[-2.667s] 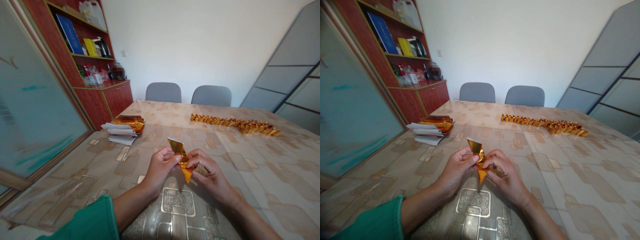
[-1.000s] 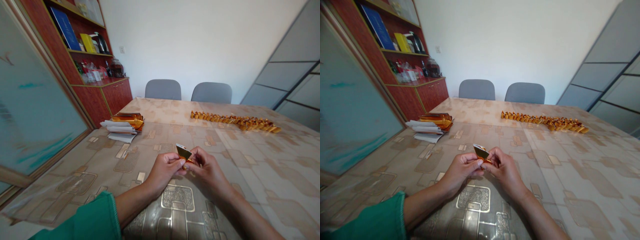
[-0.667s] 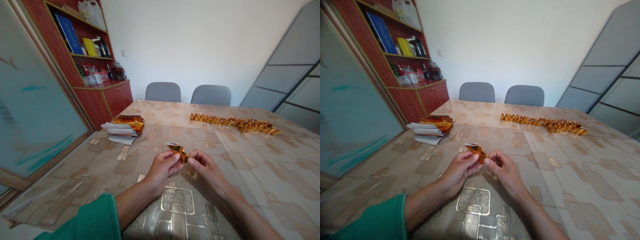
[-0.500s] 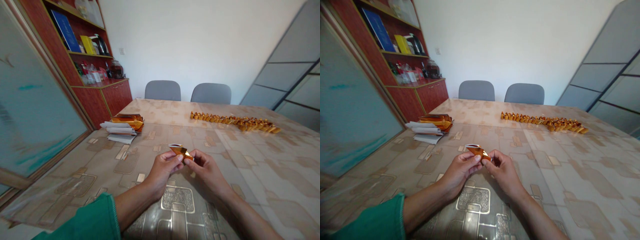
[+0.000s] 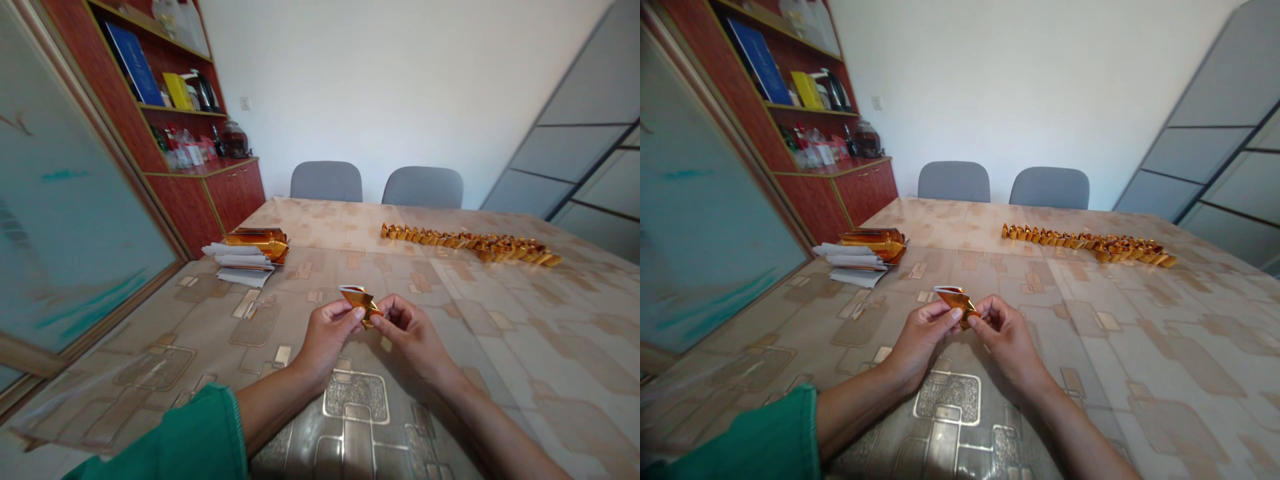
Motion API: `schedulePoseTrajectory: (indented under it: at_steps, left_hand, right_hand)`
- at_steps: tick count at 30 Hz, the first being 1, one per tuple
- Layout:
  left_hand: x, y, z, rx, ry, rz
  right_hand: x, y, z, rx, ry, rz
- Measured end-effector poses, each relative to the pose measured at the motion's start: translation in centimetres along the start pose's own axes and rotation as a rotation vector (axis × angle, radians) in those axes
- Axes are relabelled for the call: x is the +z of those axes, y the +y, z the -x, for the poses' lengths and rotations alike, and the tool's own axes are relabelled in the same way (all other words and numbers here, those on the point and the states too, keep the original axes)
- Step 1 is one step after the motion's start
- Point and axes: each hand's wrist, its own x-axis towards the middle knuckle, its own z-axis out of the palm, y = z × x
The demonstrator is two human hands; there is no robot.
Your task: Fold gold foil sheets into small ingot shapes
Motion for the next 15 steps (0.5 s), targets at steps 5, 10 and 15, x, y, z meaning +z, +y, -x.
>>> schedulePoseTrajectory:
  at_steps: [5,10,15]
  left_hand:
    - [0.1,-0.04,-0.13,-0.003,0.018,0.02]
    - [-0.01,-0.23,-0.16,-0.044,0.026,0.045]
    - [-0.31,-0.35,-0.4,-0.053,0.038,0.056]
  right_hand:
    - [0.31,0.05,-0.02,0.004,-0.029,-0.037]
    - [0.85,0.32,0.12,0.013,-0.038,-0.109]
    - [0.94,0.51,0.15,0.048,-0.057,-0.173]
